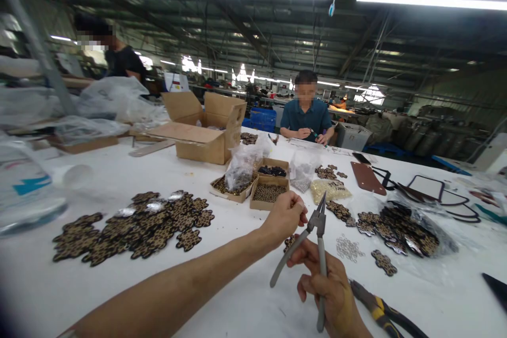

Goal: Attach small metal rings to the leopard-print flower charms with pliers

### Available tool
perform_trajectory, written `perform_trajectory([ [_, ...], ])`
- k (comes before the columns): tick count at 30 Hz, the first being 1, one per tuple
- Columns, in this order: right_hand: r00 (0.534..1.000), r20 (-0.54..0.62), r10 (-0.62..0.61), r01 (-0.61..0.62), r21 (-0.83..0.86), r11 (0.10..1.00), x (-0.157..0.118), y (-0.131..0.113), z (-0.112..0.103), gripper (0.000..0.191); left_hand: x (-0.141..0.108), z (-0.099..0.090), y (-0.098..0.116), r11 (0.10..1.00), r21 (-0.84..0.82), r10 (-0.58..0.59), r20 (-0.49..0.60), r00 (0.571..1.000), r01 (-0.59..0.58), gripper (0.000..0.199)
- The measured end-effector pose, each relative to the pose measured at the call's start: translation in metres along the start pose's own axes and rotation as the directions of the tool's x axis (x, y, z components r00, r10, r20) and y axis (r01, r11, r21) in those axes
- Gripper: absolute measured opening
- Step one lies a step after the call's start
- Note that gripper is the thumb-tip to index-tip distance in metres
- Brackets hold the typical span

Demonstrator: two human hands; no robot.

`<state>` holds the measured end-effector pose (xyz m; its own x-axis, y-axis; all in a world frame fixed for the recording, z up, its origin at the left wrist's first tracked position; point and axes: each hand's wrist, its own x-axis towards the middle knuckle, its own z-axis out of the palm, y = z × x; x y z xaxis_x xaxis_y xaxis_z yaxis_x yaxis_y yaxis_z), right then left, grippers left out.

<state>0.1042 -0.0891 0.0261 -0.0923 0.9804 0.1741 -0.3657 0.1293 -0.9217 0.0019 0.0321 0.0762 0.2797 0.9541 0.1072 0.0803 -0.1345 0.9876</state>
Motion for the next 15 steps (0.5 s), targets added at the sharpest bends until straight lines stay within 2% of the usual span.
perform_trajectory([
  [3, 1.0, -0.006, 0.029, -0.029, 0.048, 0.998, -0.001, -0.003, 0.0, 0.058, 0.01, -0.008, -0.001, 0.996, -0.066, 0.064, 0.008, 0.998, -0.063, 0.004],
  [6, 0.998, 0.01, 0.058, -0.058, 0.099, 0.993, -0.002, -0.002, -0.005, 0.067, 0.016, -0.015, -0.003, 0.989, -0.079, 0.123, 0.011, 0.992, -0.121, 0.003],
  [10, 0.992, 0.091, 0.086, -0.1, 0.163, 0.982, -0.002, 0.005, -0.014, 0.072, 0.02, -0.019, -0.006, 0.983, -0.053, 0.179, 0.017, 0.984, -0.178, 0.002],
  [15, 0.96, 0.206, 0.188, -0.231, 0.208, 0.95, -0.001, 0.012, -0.019, 0.072, 0.021, -0.021, -0.008, 0.979, -0.063, 0.197, 0.03, 0.98, -0.195, 0.003],
])
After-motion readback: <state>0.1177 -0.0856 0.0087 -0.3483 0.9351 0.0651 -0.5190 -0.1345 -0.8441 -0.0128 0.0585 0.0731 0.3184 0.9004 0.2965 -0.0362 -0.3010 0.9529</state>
